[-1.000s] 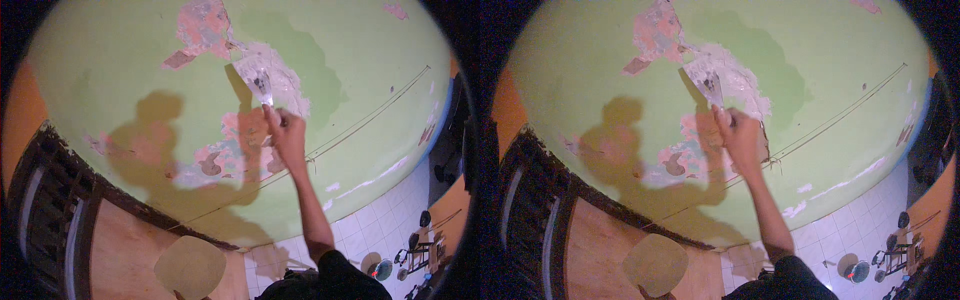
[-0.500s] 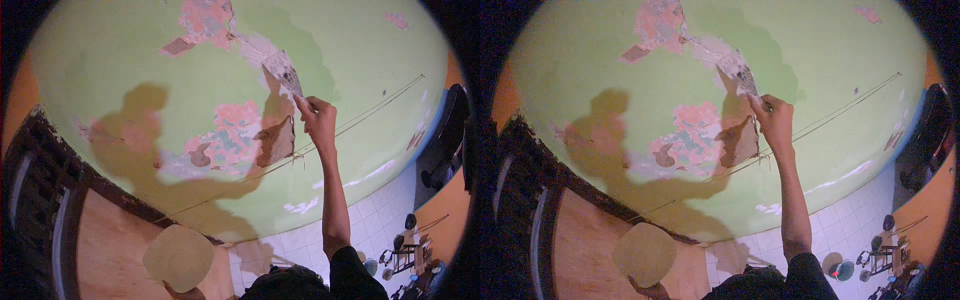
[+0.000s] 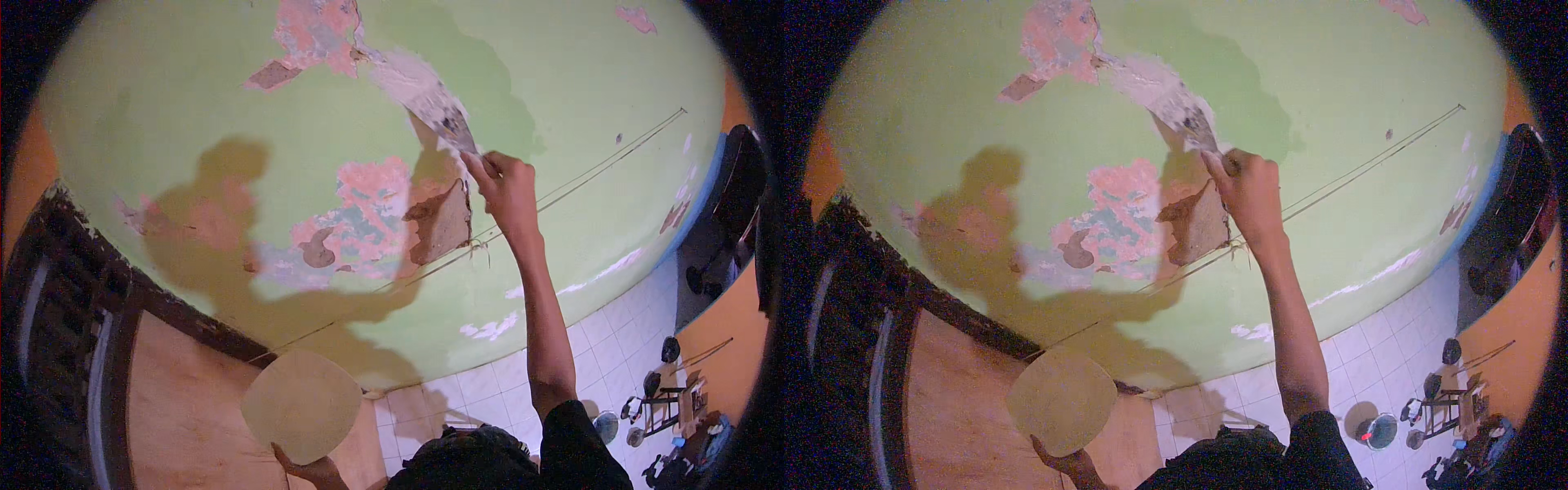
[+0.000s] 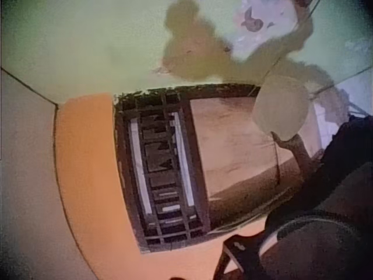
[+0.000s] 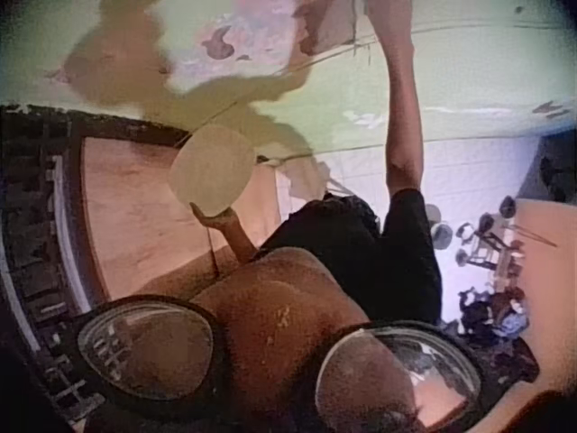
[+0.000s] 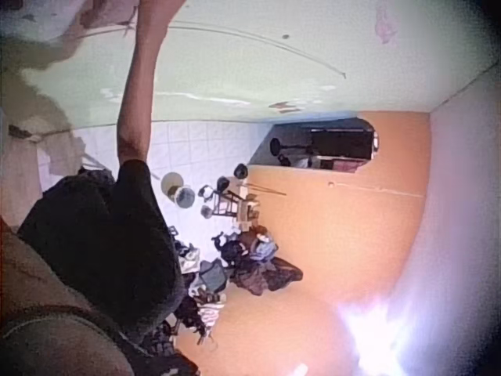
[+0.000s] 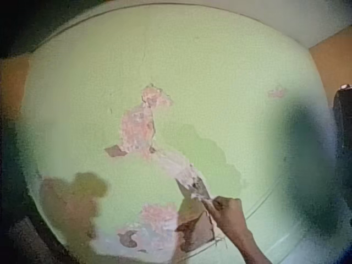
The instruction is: The person applies plaster to a damaged wall using a putty knife and a plate. They then pour powder from a plastic bag onto the plate placed on a wooden stool.
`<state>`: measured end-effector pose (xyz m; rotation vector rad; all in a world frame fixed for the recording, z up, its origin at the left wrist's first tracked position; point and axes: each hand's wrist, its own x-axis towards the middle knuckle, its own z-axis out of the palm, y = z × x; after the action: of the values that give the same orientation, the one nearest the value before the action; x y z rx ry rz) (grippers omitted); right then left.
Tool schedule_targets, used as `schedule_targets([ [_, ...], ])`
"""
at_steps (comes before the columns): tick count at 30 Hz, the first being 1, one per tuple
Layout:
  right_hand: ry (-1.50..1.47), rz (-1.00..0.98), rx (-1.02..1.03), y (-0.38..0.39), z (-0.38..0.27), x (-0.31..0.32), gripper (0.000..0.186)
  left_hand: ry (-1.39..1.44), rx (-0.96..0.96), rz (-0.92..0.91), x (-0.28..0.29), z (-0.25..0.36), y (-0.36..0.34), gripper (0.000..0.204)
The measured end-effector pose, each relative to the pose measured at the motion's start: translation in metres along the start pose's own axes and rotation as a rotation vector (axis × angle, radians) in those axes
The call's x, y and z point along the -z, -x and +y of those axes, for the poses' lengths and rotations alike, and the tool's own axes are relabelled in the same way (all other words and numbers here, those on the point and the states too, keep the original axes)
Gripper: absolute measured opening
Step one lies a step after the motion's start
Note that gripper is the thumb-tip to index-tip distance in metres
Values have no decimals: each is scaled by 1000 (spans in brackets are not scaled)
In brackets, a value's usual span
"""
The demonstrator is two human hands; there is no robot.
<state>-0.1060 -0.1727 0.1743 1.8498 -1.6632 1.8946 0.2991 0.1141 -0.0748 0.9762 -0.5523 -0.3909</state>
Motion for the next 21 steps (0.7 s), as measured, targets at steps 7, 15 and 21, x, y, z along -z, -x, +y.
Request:
schedule_targets([
  [7,-52,-10,-59,-16,-29,5,45,39,116,70,6,-2,-10,68],
  [15,0,-34,95,-21,-7,-5,47,-196,-125,-2,-4,-2,-1,67],
  [21,-44,-18,-57,18,10,2,44,-35,47,51,-11,9,3,64],
])
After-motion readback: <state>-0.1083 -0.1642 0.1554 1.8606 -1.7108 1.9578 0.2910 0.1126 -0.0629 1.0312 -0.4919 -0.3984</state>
